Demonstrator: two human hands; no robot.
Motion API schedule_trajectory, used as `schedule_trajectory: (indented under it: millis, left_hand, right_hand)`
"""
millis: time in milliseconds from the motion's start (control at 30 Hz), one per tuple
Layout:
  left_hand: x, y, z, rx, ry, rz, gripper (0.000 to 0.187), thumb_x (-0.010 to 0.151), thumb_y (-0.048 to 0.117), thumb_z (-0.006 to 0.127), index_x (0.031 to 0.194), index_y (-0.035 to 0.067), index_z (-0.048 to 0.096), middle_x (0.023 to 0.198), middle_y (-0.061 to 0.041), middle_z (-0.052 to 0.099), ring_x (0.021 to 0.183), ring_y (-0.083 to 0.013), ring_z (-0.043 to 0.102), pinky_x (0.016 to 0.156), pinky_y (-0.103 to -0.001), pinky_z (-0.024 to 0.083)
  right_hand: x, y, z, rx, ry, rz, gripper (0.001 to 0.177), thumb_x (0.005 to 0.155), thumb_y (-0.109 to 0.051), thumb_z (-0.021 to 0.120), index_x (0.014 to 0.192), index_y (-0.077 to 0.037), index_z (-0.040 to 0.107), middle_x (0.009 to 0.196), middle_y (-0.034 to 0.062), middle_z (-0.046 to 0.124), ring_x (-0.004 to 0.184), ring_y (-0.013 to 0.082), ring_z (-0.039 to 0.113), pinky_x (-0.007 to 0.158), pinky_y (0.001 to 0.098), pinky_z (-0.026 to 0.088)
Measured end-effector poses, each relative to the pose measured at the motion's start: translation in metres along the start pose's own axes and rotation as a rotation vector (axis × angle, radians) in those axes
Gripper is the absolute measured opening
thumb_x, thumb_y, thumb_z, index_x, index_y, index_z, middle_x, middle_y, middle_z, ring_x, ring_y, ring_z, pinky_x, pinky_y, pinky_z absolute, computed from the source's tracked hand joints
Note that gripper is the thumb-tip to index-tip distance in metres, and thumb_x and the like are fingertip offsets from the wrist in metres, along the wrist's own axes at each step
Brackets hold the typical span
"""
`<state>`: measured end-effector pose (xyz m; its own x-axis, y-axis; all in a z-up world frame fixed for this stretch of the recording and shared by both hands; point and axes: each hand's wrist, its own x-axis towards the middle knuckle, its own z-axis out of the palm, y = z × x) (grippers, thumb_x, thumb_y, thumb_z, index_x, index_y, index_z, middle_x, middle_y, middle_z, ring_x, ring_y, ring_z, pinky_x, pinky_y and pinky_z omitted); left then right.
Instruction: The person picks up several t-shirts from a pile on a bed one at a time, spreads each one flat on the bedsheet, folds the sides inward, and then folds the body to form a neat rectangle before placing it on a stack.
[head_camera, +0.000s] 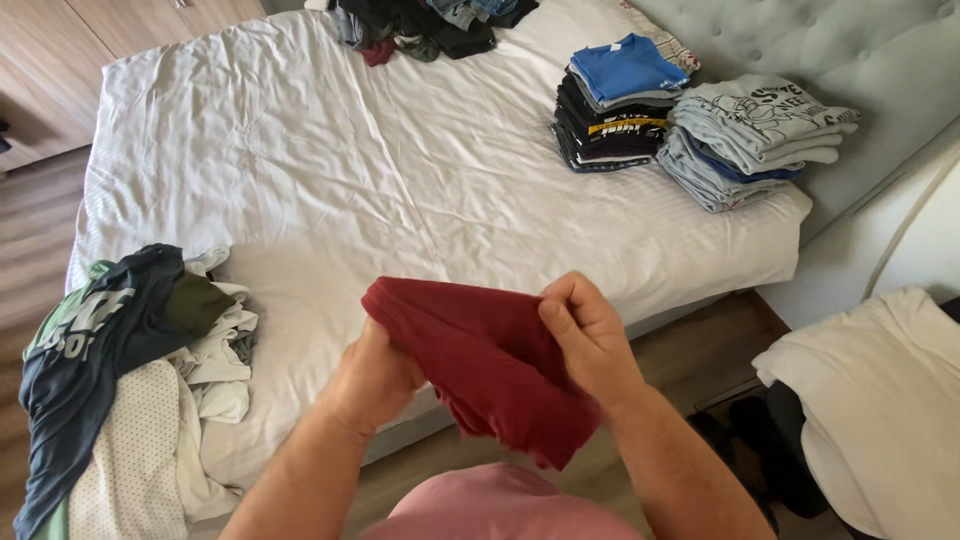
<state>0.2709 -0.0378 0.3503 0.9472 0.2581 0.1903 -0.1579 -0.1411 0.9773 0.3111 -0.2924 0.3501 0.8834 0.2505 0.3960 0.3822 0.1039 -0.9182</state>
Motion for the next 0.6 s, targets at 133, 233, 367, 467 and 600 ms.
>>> schedule_trajectory:
  millis: [133, 233, 367, 467, 600]
  left_hand:
    - [-0.005, -0.013, 0.006, 0.224, -0.078, 0.178, 0.025, 0.098, 0.029, 0.063, 0.087, 0.009, 0.073, 0.071, -0.006, 0.066, 0.067, -0.017, 0.06, 0.069, -0.036, 0.053]
    - [-0.003, -0.021, 0.004, 0.374, -0.134, 0.298, 0.02, 0.096, 0.026, 0.061, 0.092, 0.01, 0.072, 0.074, -0.006, 0.067, 0.067, -0.0189, 0.06, 0.066, -0.037, 0.053]
    - [0.003, -0.033, 0.001, 0.522, -0.191, 0.415, 0.017, 0.095, 0.022, 0.059, 0.098, 0.01, 0.071, 0.078, -0.006, 0.067, 0.068, -0.0209, 0.061, 0.064, -0.039, 0.052]
    - [0.007, -0.04, 0.005, 0.665, -0.244, 0.532, 0.018, 0.094, 0.019, 0.057, 0.103, 0.01, 0.069, 0.082, -0.007, 0.067, 0.069, -0.0229, 0.062, 0.062, -0.04, 0.052]
    - [0.01, -0.046, 0.009, 0.879, -0.298, 0.703, 0.024, 0.092, 0.013, 0.054, 0.111, 0.01, 0.068, 0.088, -0.008, 0.068, 0.07, -0.026, 0.063, 0.059, -0.042, 0.051]
  right_hand:
    - [0.013, 0.003, 0.001, -0.155, 0.07, -0.039, 0.021, 0.106, -0.018, 0.06, 0.092, -0.003, 0.06, 0.075, 0.0061, 0.055, 0.074, 0.0136, 0.053, 0.07, 0.0291, 0.049]
    - [0.011, -0.016, 0.009, -0.283, 0.1, -0.148, 0.022, 0.102, -0.02, 0.064, 0.089, -0.003, 0.058, 0.094, 0.0204, 0.063, 0.09, 0.0322, 0.066, 0.083, 0.0415, 0.053]
    - [-0.017, -0.005, 0.012, 0.0, 0.032, -0.084, 0.03, 0.105, -0.028, 0.056, 0.093, -0.002, 0.067, 0.082, 0.0108, 0.065, 0.081, 0.0207, 0.066, 0.077, 0.0335, 0.056]
    - [-0.019, -0.022, 0.023, -0.017, -0.117, -0.047, 0.063, 0.082, -0.061, 0.076, 0.111, -0.007, 0.061, 0.101, 0.0024, 0.062, 0.087, 0.0118, 0.06, 0.079, 0.0264, 0.052]
    - [0.008, -0.034, 0.033, -0.231, -0.059, 0.075, 0.025, 0.09, -0.016, 0.07, 0.113, -0.007, 0.064, 0.1, 0.0035, 0.071, 0.085, 0.0134, 0.068, 0.077, 0.026, 0.056]
